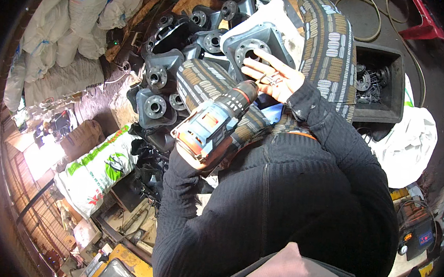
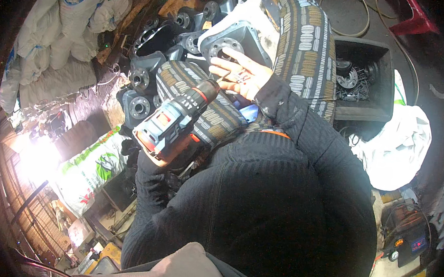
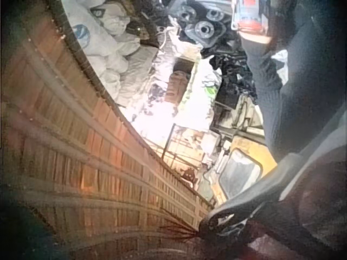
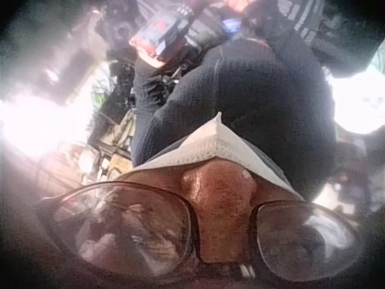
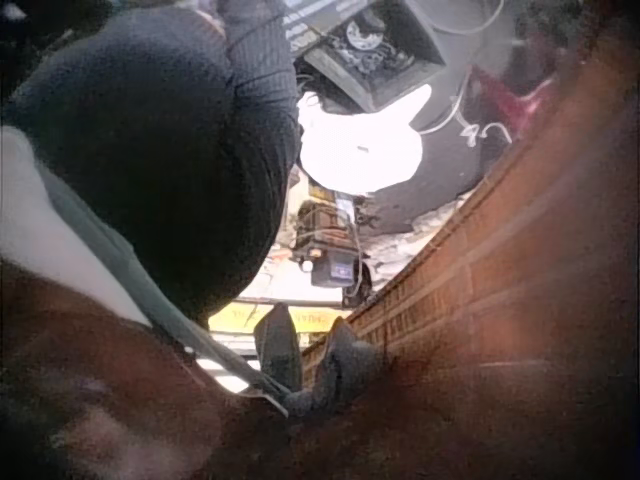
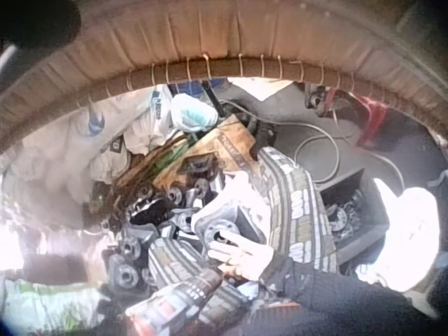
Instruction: The person uses a cordless drill to fasten screws into black plastic parts on a cluttered workbench. They repeatedly pick up parts, align them, and drive screws before placing the parts back down.
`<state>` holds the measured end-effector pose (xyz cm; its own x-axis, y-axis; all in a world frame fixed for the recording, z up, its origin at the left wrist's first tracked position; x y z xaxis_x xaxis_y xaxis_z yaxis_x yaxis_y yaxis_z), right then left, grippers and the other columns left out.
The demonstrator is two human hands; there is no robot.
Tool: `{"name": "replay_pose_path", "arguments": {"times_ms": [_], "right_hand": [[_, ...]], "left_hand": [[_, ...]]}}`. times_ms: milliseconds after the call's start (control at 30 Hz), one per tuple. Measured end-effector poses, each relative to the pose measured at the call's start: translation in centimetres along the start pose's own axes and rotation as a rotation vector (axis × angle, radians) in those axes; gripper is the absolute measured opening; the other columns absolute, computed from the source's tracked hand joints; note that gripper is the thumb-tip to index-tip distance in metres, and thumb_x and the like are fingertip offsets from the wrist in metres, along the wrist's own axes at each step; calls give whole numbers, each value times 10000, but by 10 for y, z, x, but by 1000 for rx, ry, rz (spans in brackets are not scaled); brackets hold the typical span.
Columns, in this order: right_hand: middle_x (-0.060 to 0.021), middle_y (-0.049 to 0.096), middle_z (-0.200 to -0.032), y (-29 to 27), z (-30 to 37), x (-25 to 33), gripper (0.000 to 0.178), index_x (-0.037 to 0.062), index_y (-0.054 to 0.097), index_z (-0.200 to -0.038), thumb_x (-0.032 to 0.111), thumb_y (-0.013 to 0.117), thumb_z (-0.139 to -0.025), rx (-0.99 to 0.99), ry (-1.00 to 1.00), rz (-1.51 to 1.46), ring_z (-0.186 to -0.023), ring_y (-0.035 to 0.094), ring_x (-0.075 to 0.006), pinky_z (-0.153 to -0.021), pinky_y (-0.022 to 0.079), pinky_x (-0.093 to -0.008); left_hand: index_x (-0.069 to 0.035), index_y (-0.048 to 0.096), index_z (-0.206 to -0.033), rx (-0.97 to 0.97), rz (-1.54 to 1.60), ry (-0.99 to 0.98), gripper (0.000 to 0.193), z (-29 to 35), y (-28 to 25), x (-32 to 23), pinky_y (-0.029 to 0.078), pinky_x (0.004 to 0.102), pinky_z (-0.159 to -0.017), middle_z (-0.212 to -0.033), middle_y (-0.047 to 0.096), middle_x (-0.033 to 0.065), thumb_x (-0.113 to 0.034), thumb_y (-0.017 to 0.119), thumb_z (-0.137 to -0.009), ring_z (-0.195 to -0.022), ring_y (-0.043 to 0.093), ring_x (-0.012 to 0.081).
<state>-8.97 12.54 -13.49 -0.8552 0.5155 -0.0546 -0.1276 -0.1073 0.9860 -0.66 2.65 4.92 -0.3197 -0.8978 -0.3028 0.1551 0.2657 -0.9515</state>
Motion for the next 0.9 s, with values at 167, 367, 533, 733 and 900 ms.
{"name": "replay_pose_path", "arguments": {"times_ms": [167,367,533,733,900], "right_hand": [[-240,400,-1337,-11,-9,-13,473,56,343,-1347,346,266,-981,-135,82,101,-1214,432,-364,-958,419,-473],[-267,397,-1325,-9,-11,-13,559,47,337,-1349,439,329,-951,-164,88,72,-1203,434,-383,-982,387,-503],[-249,425,-1307,-5,-13,-11,626,51,334,-1352,502,372,-919,-140,104,86,-1190,450,-380,-974,391,-510],[-208,530,-1195,-13,-12,-11,566,12,404,-1301,447,374,-941,-184,149,117,-1070,550,-314,-871,488,-437],[-30,599,-865,-16,7,-7,291,33,557,-1132,221,540,-911,-369,132,330,-766,605,-100,-675,547,-251]], "left_hand": [[-103,599,-1090,13,322,-161,385,5,10,16,456,401,-900,-1053,625,91,-180,698,-726,-975,601,285],[-110,575,-1127,97,330,-175,423,3,19,24,450,379,-921,-1113,605,89,-184,704,-731,-1016,590,267],[-75,585,-1102,109,248,-104,414,-1,17,23,447,376,-922,-1083,618,90,-190,711,-724,-1011,590,274],[-103,616,-1066,55,167,-68,378,-4,7,24,475,402,-852,-1023,637,79,-162,716,-706,-942,613,277],[-86,625,-1045,7,275,-196,366,6,-4,32,497,350,-812,-992,649,72,-122,721,-693,-899,631,249]]}}
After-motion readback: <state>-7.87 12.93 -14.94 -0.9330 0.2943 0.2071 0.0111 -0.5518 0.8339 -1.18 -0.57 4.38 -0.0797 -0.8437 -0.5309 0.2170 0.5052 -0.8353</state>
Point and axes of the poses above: each hand's wrist, its own z-axis away from the middle knuckle, its own y-axis out of the palm, x = y × z, the point moved 7 cm from there along -z, towards the middle knuckle
